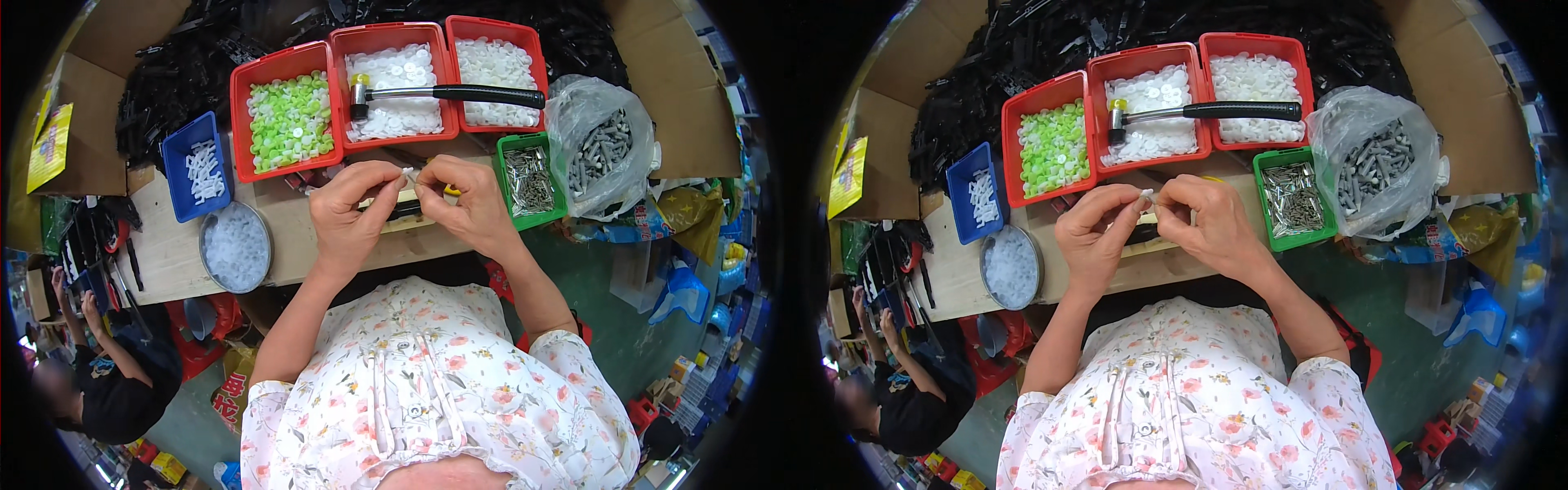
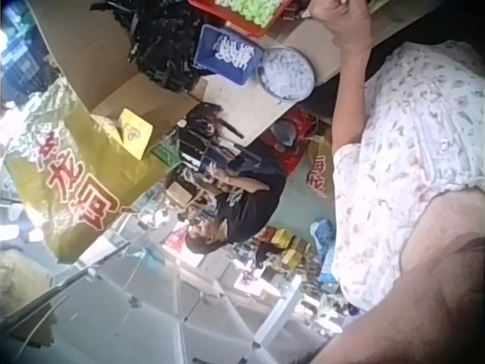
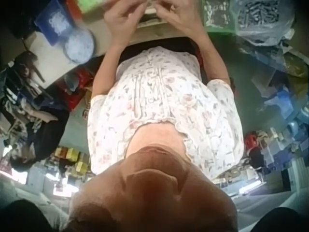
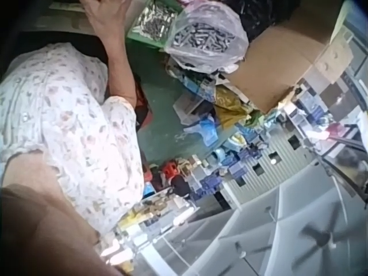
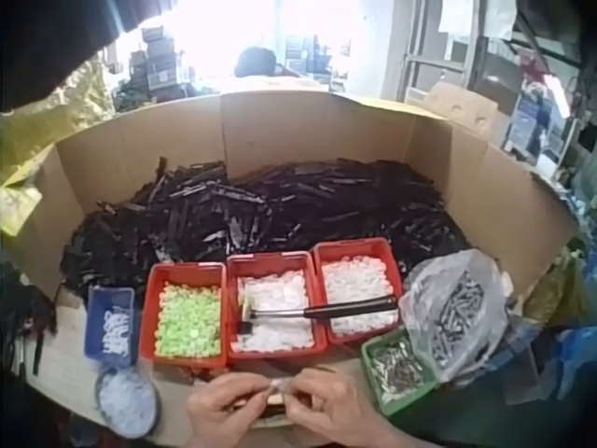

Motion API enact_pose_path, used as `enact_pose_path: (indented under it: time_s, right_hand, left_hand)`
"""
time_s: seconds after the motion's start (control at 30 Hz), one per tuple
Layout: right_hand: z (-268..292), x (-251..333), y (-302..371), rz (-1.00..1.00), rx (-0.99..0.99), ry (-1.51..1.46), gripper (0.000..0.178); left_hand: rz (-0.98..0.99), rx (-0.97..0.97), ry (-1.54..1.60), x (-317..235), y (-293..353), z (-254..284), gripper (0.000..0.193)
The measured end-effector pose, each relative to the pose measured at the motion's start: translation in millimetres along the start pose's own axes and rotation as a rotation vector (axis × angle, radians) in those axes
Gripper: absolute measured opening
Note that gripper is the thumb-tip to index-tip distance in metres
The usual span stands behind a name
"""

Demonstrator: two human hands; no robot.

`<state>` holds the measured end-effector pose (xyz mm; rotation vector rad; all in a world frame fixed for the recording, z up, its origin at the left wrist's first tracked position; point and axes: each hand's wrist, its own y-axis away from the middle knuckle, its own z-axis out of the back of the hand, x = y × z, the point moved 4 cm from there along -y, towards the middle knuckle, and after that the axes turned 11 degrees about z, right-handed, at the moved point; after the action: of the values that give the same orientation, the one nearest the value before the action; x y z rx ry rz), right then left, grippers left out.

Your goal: The recorder is assembling small colorful plastic parts into a yellow base unit at a factory workbench.

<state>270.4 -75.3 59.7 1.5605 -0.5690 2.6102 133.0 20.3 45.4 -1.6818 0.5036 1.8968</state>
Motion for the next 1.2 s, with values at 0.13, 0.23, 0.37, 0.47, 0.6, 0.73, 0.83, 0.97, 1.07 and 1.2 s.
enact_pose_path:
  time_s: [0.13,0.23,0.37,0.47,0.6,0.73,0.83,0.97,1.07,1.2]
  right_hand:
    - [-2.0,-1.1,0.4,-0.049,0.0,-0.093,0.011]
    - [-5.4,-3.4,1.0,-0.1,0.012,-0.135,0.011]
    - [-7.0,-5.6,0.6,-0.138,0.015,-0.19,0.01]
    - [-8.7,-7.2,0.3,-0.172,0.015,-0.271,0.01]
    - [-11.8,-8.5,0.2,-0.144,0.022,-0.244,0.01]
    - [-11.4,-9.0,0.0,-0.131,0.016,-0.221,0.011]
    - [-10.9,-8.5,0.3,-0.126,0.016,-0.182,0.013]
    - [-10.6,-10.7,0.7,-0.119,0.026,-0.192,0.012]
    - [-13.9,-14.2,1.5,-0.188,0.031,-0.3,0.013]
    - [-15.2,-12.7,1.5,-0.196,0.023,-0.365,0.016]
  left_hand:
    - [-0.099,-0.045,-0.085,-2.4,2.2,2.5,0.012]
    - [-0.2,-0.075,-0.137,-4.0,4.7,5.1,0.011]
    - [-0.074,-0.056,0.015,2.7,6.7,6.8,0.012]
    - [0.121,-0.03,0.259,13.2,8.1,5.7,0.012]
    - [0.286,0.002,0.397,18.5,9.0,4.7,0.012]
    - [0.271,0.016,0.422,19.3,10.0,2.4,0.013]
    - [0.212,0.006,0.388,17.4,10.0,2.0,0.012]
    - [0.022,-0.056,0.107,8.7,10.4,4.3,0.012]
    - [-0.154,-0.091,-0.101,-1.5,11.9,4.9,0.013]
    - [-0.031,-0.077,0.021,1.2,13.6,8.5,0.013]
